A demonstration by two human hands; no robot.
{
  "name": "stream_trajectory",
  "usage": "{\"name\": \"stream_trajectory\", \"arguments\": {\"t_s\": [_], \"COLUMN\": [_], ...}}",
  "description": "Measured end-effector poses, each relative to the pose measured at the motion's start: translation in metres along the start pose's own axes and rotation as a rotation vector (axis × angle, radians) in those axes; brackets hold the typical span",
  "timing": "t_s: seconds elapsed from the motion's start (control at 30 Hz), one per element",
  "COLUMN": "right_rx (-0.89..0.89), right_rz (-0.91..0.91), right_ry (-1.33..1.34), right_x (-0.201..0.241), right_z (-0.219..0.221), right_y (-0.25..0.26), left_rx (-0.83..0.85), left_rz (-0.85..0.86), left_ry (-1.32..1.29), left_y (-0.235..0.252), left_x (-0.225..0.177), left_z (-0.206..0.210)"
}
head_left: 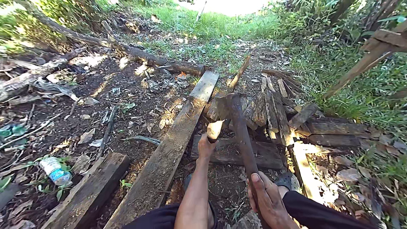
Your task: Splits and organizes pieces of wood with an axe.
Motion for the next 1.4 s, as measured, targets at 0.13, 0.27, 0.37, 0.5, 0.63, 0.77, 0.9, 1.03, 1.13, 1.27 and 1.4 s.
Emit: {"name": "stream_trajectory", "arguments": {"t_s": [0.13,0.27,0.37,0.5,0.63,0.77,0.9,1.03,1.13,1.27,1.4], "right_rx": [-0.011,-0.081,-0.132,-0.132,-0.003,0.050,0.047,0.031,0.023,-0.088,-0.140], "right_rz": [-0.049,-0.324,-0.565,-0.542,0.106,0.307,0.277,0.242,0.161,-0.146,-0.492], "right_ry": [-0.013,0.040,0.097,0.041,-0.162,-0.034,-0.032,-0.067,-0.095,-0.023,0.088], "right_x": [0.014,0.051,0.076,0.066,-0.036,-0.050,-0.049,-0.057,-0.041,0.019,0.087], "right_z": [0.001,-0.006,-0.011,-0.011,-0.002,-0.002,-0.003,0.004,-0.003,-0.015,-0.033], "right_y": [0.000,-0.002,0.001,0.003,0.003,0.001,0.002,-0.007,-0.007,-0.002,0.013], "left_rx": [-0.001,0.008,0.005,0.003,-0.022,0.090,0.072,0.046,0.012,-0.096,-0.288], "left_rz": [-0.019,-0.024,-0.014,-0.022,-0.016,-0.051,-0.039,-0.045,-0.028,0.105,0.469], "left_ry": [0.017,0.003,0.006,0.018,0.023,0.061,0.070,0.046,-0.032,-0.046,-0.178], "left_y": [-0.003,-0.004,-0.004,-0.003,-0.006,-0.006,-0.004,-0.013,-0.006,0.029,0.072], "left_x": [-0.005,-0.003,-0.003,-0.005,-0.007,-0.015,-0.012,-0.008,-0.030,-0.137,-0.266], "left_z": [0.003,0.002,0.003,0.003,0.004,0.005,0.008,0.006,-0.012,-0.088,-0.181]}}
Point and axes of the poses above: each hand's wrist, its own y-axis towards the middle knuckle, its own z-axis out of the palm, x = y × z, the point moved 5 cm from there along y, towards the middle knuckle, and after that the axes turned 3 degrees about -z, right-handed, at the moved point
